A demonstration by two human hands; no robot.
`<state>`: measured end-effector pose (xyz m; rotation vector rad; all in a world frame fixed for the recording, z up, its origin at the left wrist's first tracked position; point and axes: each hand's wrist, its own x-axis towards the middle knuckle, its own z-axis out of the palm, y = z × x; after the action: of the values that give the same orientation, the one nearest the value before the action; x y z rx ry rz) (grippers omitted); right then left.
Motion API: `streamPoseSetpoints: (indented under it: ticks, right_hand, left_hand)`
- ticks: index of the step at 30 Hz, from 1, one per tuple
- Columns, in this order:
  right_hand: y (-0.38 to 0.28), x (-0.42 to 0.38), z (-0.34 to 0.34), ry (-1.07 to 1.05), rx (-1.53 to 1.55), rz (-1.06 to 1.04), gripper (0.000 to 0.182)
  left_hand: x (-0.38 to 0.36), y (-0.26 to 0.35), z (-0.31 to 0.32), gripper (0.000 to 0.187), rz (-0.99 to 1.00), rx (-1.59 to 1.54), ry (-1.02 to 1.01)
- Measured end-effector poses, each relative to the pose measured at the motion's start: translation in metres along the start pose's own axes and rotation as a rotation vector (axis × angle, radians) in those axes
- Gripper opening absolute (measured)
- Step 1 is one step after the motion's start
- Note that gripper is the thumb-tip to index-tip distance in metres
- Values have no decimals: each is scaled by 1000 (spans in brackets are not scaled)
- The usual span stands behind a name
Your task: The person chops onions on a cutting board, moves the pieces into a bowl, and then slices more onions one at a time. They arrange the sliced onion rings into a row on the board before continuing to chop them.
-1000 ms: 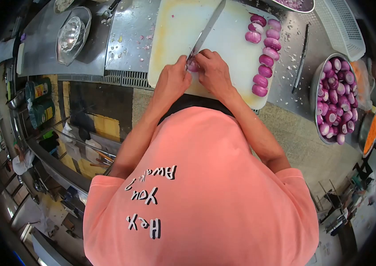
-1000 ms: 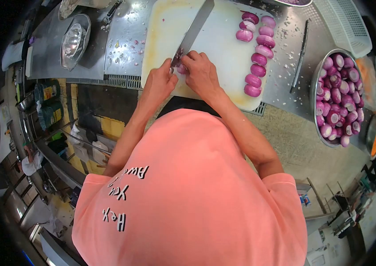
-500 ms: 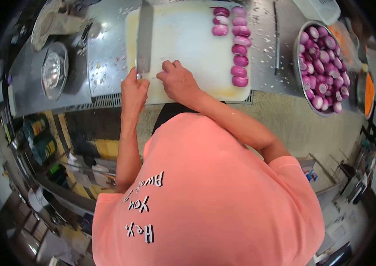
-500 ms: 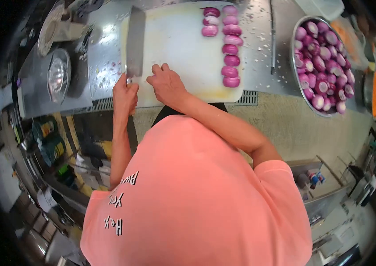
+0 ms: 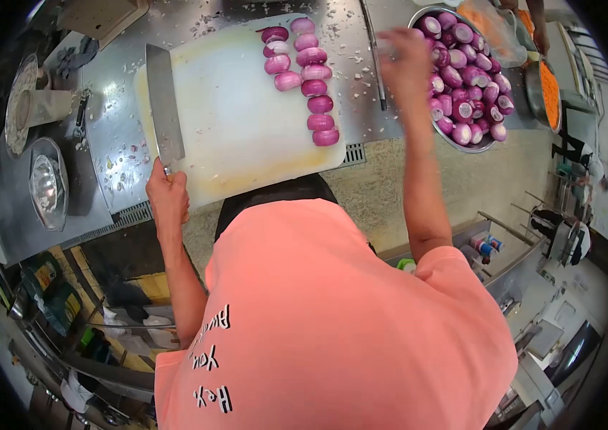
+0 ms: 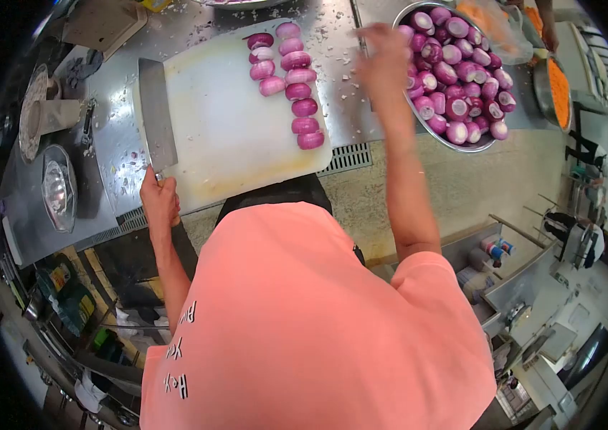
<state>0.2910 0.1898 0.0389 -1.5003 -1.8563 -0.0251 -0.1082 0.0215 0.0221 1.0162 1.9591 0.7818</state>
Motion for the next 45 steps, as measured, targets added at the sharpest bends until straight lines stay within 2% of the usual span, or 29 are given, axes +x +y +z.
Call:
streamPoseSetpoints:
  ticks: [1, 3, 5, 9, 11, 13, 15, 19, 21, 23, 25, 26, 27, 28, 30, 31, 32, 33, 34, 35, 37, 39, 41, 45]
  right_hand:
    - [31, 10, -23, 17, -140, -30, 25]
    - [62, 22, -61, -257, -304, 422, 28]
    - [88, 22, -83, -604, -431, 540, 35]
    - [117, -2, -75, -584, -344, 510, 37]
    - [129, -8, -65, -611, -430, 235, 39]
    - [113, -4, -70, -626, -421, 247, 40]
    - [101, 2, -70, -655, -159, 356, 42]
    - [75, -7, -68, -704, -88, 399, 35]
    - [80, -4, -68, -640, -117, 445, 37]
    - [65, 0, -76, -465, 24, 442, 39]
    - [10, 13, -73, -314, 473, 512, 34]
    - [-12, 18, -64, -379, 616, 494, 33]
    - [-35, 19, -46, -426, 629, 353, 36]
    - [-56, 14, -18, -467, 756, 333, 34]
    - [-101, -1, 40, -729, 971, 334, 32]
    - [-129, -12, 65, -729, 945, 221, 31]
    - [-149, -25, 90, -774, 923, 235, 29]
    - [-159, -44, 123, -700, 899, 182, 28]
    - [-174, -53, 133, -681, 750, 179, 27]
    - [-174, -62, 140, -688, 756, 172, 27]
    - [-179, -70, 151, -347, 335, -141, 27]
    - [-174, -71, 145, -340, 373, -151, 24]
    - [-178, -62, 131, -493, 519, 40, 22]
    - [-183, -63, 133, -468, 541, -83, 13]
  left_hand:
    - [0, -1, 0, 31, 7, 3, 11]
    - [0, 2, -1, 31, -5, 0, 8]
    - [1, 5, 0, 31, -13, -7, 6]
    - [1, 10, 0, 32, -39, -18, 0]
    - [1, 11, 0, 33, -32, -13, -10]
    - [3, 11, 1, 35, -19, 16, -9]
    - [3, 12, 1, 35, -31, 6, -7]
    - [0, 15, 1, 35, -64, -13, -19]
    - [-2, 18, 0, 35, -66, 4, 9]
    - [-2, 19, -3, 35, -58, 51, -31]
    - [2, 12, -3, 35, 40, 167, -11]
    - [3, 7, -2, 35, 20, 178, 16]
    - [7, 2, 2, 33, 29, 205, 31]
    - [9, 1, 3, 32, 44, 228, 40]
    - [8, 4, 2, 29, 67, 209, 43]
    - [7, 6, 2, 26, 88, 192, 36]
    - [6, 7, 2, 26, 84, 189, 45]
    - [6, 8, 1, 22, 88, 209, 34]
    - [5, 9, -2, 18, 90, 229, 22]
    - [0, 9, -4, 18, 82, 229, 31]
    - [-13, 13, -7, 15, 122, 244, 12]
    - [-31, 22, -12, 16, 125, 258, -6]
    - [-47, 35, -16, 17, 139, 271, -28]
    - [-71, 57, -25, 19, 62, 338, -151]
